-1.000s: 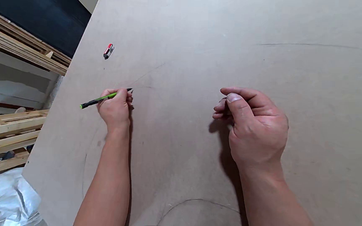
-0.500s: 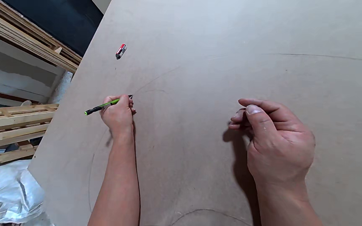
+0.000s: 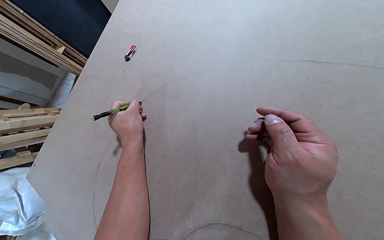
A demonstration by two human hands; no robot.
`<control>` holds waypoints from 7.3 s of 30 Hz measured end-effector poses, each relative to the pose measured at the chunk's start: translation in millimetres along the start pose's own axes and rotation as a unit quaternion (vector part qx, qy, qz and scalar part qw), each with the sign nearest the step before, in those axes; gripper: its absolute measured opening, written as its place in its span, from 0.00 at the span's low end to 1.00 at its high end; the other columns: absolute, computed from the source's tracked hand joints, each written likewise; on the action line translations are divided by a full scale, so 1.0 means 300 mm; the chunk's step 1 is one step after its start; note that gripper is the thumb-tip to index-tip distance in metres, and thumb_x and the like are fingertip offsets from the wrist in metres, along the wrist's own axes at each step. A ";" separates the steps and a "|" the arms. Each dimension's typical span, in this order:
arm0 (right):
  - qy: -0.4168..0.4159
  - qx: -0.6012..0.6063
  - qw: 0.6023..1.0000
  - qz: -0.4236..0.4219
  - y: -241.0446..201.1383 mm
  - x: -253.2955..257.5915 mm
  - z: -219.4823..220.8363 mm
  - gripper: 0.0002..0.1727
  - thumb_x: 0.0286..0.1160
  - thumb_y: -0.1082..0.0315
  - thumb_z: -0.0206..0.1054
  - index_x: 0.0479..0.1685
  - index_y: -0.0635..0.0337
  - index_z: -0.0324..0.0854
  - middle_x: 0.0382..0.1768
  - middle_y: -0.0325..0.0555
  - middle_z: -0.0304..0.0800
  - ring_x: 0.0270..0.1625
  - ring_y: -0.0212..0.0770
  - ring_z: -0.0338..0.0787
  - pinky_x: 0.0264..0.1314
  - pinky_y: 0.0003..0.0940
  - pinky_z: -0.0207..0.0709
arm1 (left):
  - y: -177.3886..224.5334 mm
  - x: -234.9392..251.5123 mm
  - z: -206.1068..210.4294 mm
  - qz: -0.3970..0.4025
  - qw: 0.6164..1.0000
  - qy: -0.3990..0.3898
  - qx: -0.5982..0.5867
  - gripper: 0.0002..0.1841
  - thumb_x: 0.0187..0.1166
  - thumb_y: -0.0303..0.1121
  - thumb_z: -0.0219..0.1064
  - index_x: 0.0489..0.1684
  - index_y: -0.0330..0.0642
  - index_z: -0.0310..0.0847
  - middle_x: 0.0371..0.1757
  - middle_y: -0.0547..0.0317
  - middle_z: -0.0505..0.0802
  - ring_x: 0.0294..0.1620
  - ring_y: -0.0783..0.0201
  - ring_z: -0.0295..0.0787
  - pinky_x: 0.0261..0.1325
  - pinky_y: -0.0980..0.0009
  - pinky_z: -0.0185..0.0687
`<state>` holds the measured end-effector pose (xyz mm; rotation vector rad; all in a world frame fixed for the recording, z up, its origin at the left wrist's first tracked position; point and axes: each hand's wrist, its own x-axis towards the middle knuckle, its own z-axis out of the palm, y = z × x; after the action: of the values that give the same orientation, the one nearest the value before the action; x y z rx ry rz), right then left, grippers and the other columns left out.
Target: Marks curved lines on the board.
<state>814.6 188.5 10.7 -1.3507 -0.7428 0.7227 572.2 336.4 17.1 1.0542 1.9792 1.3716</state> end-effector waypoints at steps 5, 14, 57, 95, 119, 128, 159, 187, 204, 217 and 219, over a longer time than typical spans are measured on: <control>0.004 0.003 1.000 0.000 -0.003 0.000 0.000 0.13 0.89 0.66 0.58 0.58 0.59 0.87 0.34 0.37 0.91 0.34 0.34 0.92 0.38 0.29 0.92 | 0.000 0.001 0.001 0.006 1.000 0.003 -0.005 0.09 0.74 0.26 0.72 0.27 0.43 0.76 0.18 0.58 0.90 0.16 0.62 0.91 0.20 0.67 0.90; 0.003 0.001 1.000 -0.001 -0.001 0.002 -0.003 0.14 0.89 0.66 0.58 0.58 0.58 0.87 0.34 0.37 0.92 0.33 0.35 0.92 0.37 0.30 0.92 | -0.002 0.000 0.001 0.013 1.000 0.006 -0.004 0.09 0.74 0.26 0.72 0.27 0.43 0.75 0.18 0.57 0.91 0.17 0.61 0.91 0.21 0.66 0.91; -0.002 -0.011 1.000 0.009 -0.007 -0.001 0.002 0.14 0.89 0.65 0.58 0.59 0.57 0.87 0.35 0.38 0.92 0.34 0.36 0.92 0.38 0.30 0.92 | -0.007 0.004 0.011 0.031 0.999 -0.030 -0.007 0.08 0.72 0.25 0.72 0.26 0.42 0.78 0.19 0.57 0.91 0.16 0.63 0.90 0.19 0.68 0.88; 0.003 -0.013 1.000 0.009 -0.005 -0.007 0.004 0.14 0.88 0.65 0.59 0.59 0.56 0.88 0.34 0.40 0.92 0.33 0.38 0.93 0.37 0.32 0.92 | 0.025 -0.070 0.064 0.065 0.991 -0.113 0.012 0.08 0.74 0.28 0.73 0.25 0.44 0.81 0.23 0.57 0.93 0.19 0.62 0.91 0.24 0.67 0.90; 0.008 -0.026 1.000 0.015 -0.017 -0.010 0.008 0.13 0.89 0.64 0.58 0.58 0.54 0.88 0.34 0.37 0.92 0.33 0.36 0.93 0.36 0.30 0.92 | 0.035 -0.105 0.090 0.104 0.979 -0.174 0.002 0.08 0.77 0.27 0.71 0.26 0.43 0.81 0.25 0.56 0.94 0.22 0.62 0.92 0.26 0.68 0.91; 0.009 -0.039 0.999 0.017 -0.026 -0.012 0.005 0.13 0.90 0.64 0.58 0.59 0.52 0.88 0.34 0.36 0.93 0.32 0.35 0.93 0.32 0.29 0.91 | 0.040 -0.119 0.099 0.106 0.976 -0.190 -0.004 0.07 0.77 0.26 0.71 0.28 0.42 0.81 0.25 0.56 0.94 0.21 0.63 0.92 0.27 0.68 0.91; 0.004 -0.059 0.998 0.024 -0.032 -0.013 0.002 0.13 0.91 0.63 0.58 0.59 0.52 0.88 0.34 0.35 0.93 0.31 0.33 0.92 0.30 0.27 0.89 | 0.030 -0.108 0.096 0.138 0.948 -0.286 -0.020 0.05 0.73 0.24 0.72 0.28 0.40 0.84 0.26 0.53 0.95 0.21 0.62 0.92 0.25 0.69 0.90; 0.023 -0.029 0.999 -0.001 -0.009 0.005 0.017 0.11 0.88 0.67 0.60 0.53 0.56 0.88 0.32 0.35 0.93 0.32 0.33 0.93 0.33 0.28 0.92 | 0.034 -0.105 0.094 0.132 0.943 -0.305 -0.037 0.04 0.74 0.22 0.71 0.31 0.38 0.82 0.25 0.53 0.95 0.22 0.62 0.93 0.26 0.68 0.93; 0.022 -0.032 0.999 -0.004 -0.005 0.006 0.018 0.11 0.88 0.66 0.60 0.53 0.55 0.88 0.32 0.35 0.93 0.32 0.32 0.93 0.33 0.28 0.92 | 0.026 -0.093 0.075 0.160 0.920 -0.358 -0.028 0.04 0.75 0.23 0.72 0.33 0.39 0.83 0.28 0.54 0.95 0.23 0.63 0.93 0.26 0.70 0.92; 0.021 -0.033 0.999 -0.003 -0.007 0.006 0.018 0.11 0.88 0.66 0.60 0.53 0.56 0.88 0.32 0.35 0.93 0.32 0.32 0.93 0.33 0.27 0.92 | 0.021 -0.108 0.057 0.165 0.907 -0.386 -0.030 0.04 0.74 0.24 0.72 0.32 0.39 0.83 0.28 0.53 0.95 0.22 0.62 0.92 0.24 0.70 0.90; 0.020 -0.032 0.999 -0.005 -0.005 0.006 0.018 0.11 0.88 0.66 0.60 0.53 0.56 0.88 0.32 0.35 0.93 0.32 0.32 0.93 0.34 0.27 0.92 | 0.018 -0.112 0.052 0.166 0.904 -0.392 -0.032 0.04 0.75 0.25 0.72 0.32 0.39 0.83 0.28 0.53 0.95 0.23 0.62 0.92 0.24 0.70 0.90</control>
<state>811.2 192.8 12.7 -1.4151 -0.7457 0.6680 604.9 318.2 15.8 1.6412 1.1878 0.9174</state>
